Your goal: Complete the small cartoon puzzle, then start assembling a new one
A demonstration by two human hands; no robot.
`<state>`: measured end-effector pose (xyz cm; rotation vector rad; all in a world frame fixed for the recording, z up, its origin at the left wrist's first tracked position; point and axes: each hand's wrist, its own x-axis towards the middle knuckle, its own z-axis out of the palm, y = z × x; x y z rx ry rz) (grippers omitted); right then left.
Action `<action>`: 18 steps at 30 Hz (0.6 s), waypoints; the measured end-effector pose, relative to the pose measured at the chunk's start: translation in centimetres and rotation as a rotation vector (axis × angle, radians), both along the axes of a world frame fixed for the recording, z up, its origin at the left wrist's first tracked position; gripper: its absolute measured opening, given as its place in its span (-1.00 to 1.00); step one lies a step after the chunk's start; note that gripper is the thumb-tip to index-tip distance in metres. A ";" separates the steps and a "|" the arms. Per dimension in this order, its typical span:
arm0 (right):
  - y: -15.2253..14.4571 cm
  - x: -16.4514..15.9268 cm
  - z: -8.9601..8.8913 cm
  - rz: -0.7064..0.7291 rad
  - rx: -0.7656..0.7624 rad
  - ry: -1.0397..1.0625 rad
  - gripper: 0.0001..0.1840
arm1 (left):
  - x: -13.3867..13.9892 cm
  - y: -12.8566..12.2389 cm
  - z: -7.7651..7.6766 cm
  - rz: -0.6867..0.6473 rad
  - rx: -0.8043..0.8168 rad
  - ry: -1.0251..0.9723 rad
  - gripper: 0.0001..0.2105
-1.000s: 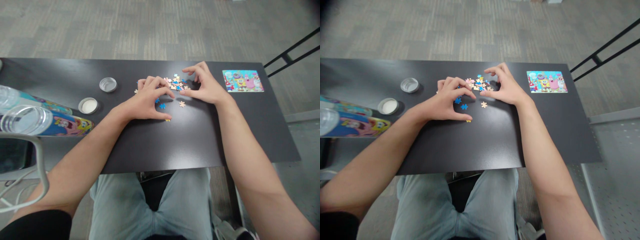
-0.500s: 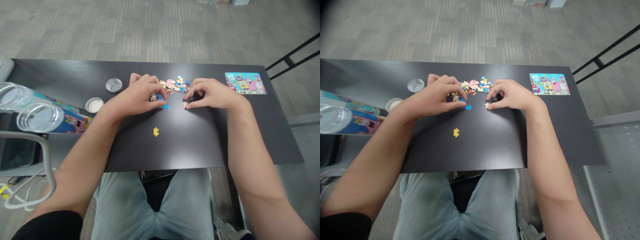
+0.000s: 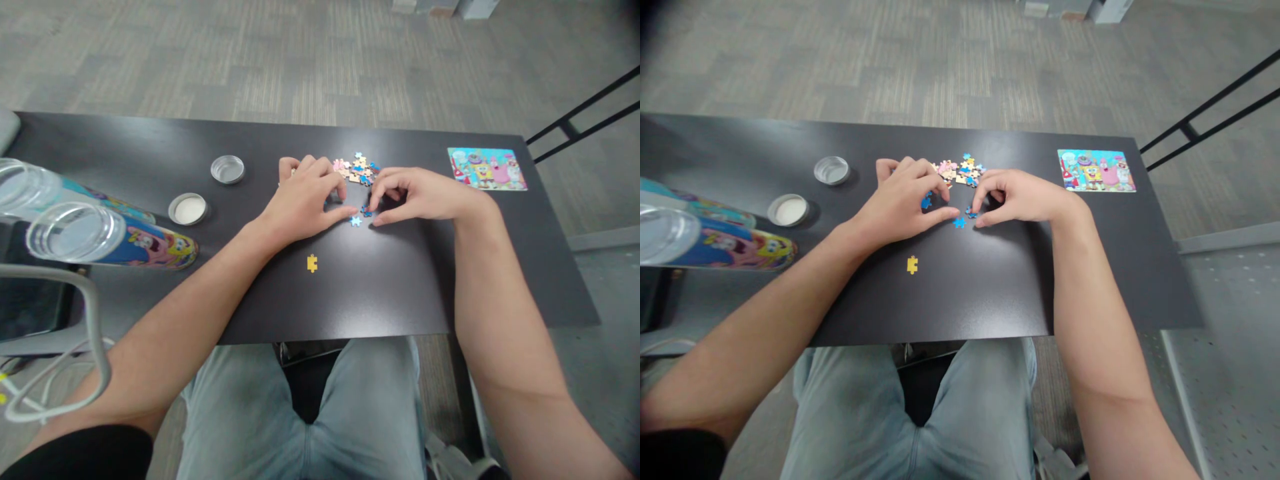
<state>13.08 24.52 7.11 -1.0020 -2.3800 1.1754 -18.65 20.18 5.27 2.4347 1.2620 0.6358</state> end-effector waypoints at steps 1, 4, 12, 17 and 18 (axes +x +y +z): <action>0.1 0.2 0.0 -0.026 0.008 0.002 -0.34 | -0.3 0.2 0.1 0.012 0.005 -0.007 -0.73; 0.2 0.4 -0.4 -0.187 0.063 0.045 -0.35 | -2.3 1.6 0.6 0.058 0.022 -0.022 -0.75; 0.1 -2.2 -2.5 -0.177 0.225 0.023 -0.34 | -5.5 3.8 0.5 0.035 -0.032 0.020 -0.59; 0.0 -2.4 -2.9 -0.149 0.243 -0.015 -0.32 | -4.6 3.2 0.3 -0.008 -0.053 0.032 -0.52; 0.0 -2.2 -2.9 -0.150 0.245 -0.020 -0.30 | -4.5 3.0 0.4 -0.022 -0.058 0.036 -0.49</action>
